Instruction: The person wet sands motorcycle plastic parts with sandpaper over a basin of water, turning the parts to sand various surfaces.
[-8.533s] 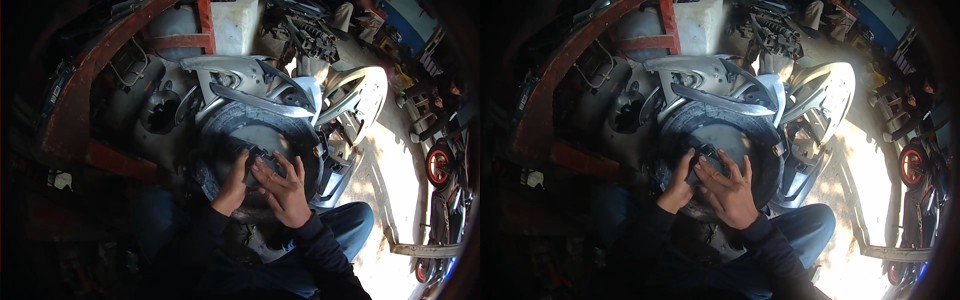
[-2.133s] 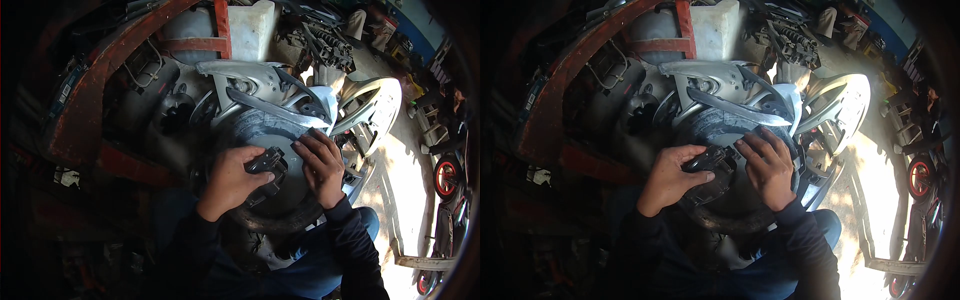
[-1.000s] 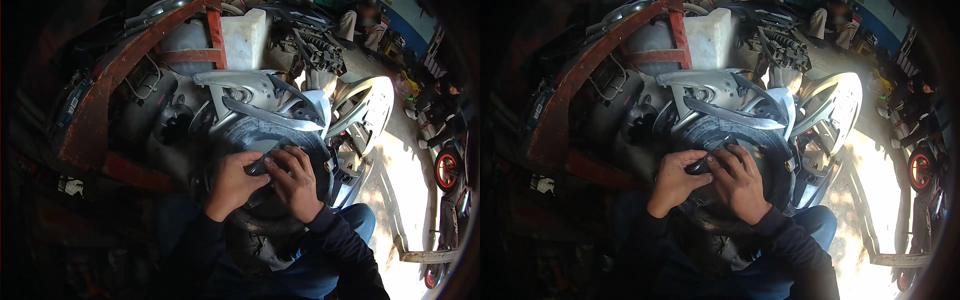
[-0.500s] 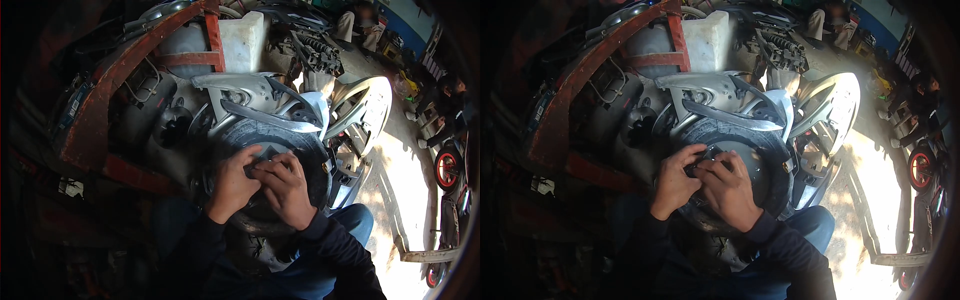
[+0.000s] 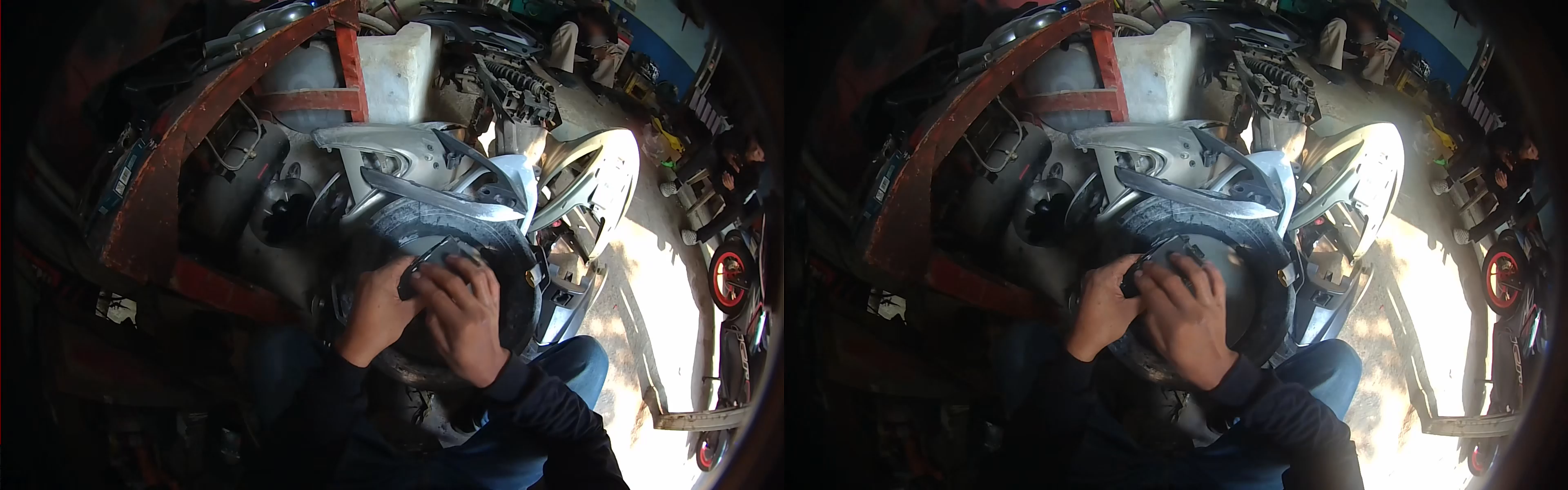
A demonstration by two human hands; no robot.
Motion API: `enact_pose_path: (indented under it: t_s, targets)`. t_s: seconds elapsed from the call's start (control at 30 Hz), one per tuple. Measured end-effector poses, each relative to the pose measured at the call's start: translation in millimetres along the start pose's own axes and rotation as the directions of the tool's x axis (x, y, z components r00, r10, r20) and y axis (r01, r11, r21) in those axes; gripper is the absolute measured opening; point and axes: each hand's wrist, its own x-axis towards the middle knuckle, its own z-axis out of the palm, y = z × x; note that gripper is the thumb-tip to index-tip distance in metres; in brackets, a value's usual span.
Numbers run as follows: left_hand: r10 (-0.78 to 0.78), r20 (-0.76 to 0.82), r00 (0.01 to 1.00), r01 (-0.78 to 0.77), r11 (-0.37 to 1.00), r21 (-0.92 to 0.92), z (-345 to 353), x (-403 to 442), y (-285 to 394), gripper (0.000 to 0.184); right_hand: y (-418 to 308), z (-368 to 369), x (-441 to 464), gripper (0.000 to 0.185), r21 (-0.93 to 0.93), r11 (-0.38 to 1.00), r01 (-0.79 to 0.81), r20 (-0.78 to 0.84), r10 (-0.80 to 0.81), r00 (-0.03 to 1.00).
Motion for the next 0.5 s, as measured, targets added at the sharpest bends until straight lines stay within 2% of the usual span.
enact_pose_path:
  t_s: [0.07,0.13,0.2,0.27,0.37,0.4,0.43,0.5]
  targets:
    - [-0.078,-0.028,0.997,0.076,0.996,-0.049,5,-3,1,0.047,11,2,2,0.046,-0.019,0.999,-0.044,-0.033,0.043,0.999]
    - [-0.048,-0.041,0.998,0.046,0.998,-0.047,10,-3,3,0.044,33,0,6,0.045,-0.023,0.993,-0.119,-0.038,0.118,0.992]
    - [-0.009,-0.063,0.998,0.006,0.999,-0.054,13,-1,4,0.041,17,1,1,0.043,-0.006,0.997,-0.073,-0.013,0.073,0.997]
    - [-0.048,-0.05,0.998,0.045,0.998,-0.052,13,-2,5,0.044,7,3,-3,0.04,0.024,0.999,-0.026,-0.002,0.026,1.0]
    - [-0.084,-0.019,0.996,0.083,0.995,-0.048,11,-1,10,0.044,34,-7,10,0.039,-0.035,0.99,-0.133,-0.043,0.132,0.99]
    - [-0.103,-0.008,0.995,0.103,0.993,-0.055,11,-1,11,0.043,31,-5,8,0.038,-0.081,0.988,-0.133,-0.063,0.128,0.99]
    - [-0.102,-0.009,0.995,0.101,0.993,-0.058,12,-1,10,0.043,21,-2,5,0.038,-0.04,0.992,-0.119,-0.067,0.117,0.991]
    - [-0.026,-0.065,0.998,0.021,0.997,-0.078,13,-3,6,0.04,12,3,-4,0.042,-0.022,0.998,-0.066,-0.033,0.065,0.997]
